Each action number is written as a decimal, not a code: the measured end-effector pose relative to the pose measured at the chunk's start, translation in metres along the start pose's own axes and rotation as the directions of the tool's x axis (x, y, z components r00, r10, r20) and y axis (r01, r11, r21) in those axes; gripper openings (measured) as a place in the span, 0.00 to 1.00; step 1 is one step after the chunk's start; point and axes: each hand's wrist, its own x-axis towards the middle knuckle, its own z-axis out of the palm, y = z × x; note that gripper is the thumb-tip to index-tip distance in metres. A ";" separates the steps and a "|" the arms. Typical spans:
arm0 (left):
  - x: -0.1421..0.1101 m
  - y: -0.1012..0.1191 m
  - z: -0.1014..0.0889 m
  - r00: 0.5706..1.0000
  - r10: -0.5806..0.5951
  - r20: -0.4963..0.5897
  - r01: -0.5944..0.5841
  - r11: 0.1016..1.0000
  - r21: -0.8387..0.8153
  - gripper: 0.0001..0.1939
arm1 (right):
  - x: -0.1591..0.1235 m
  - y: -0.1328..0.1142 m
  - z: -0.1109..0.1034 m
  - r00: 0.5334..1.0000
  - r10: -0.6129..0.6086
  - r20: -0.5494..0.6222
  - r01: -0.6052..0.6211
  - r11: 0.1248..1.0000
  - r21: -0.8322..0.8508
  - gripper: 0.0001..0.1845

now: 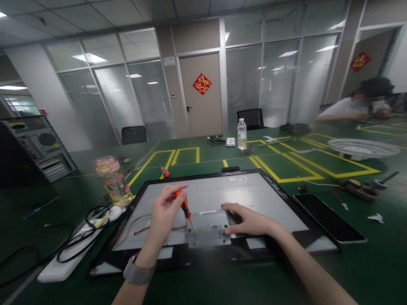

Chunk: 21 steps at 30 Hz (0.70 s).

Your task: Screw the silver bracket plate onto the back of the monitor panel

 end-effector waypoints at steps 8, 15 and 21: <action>-0.001 0.003 0.000 0.999 -0.010 0.049 0.012 0.999 -0.051 0.13 | 0.001 0.004 0.000 1.000 -0.017 0.002 0.017 1.000 -0.004 0.43; -0.001 0.001 0.000 0.999 0.007 0.033 -0.006 0.999 -0.035 0.12 | 0.000 0.003 0.000 1.000 -0.009 0.006 0.009 1.000 -0.006 0.43; -0.001 0.000 0.002 1.000 -0.008 0.005 0.008 1.000 -0.012 0.08 | 0.000 0.003 0.000 1.000 -0.016 0.006 0.016 1.000 0.001 0.43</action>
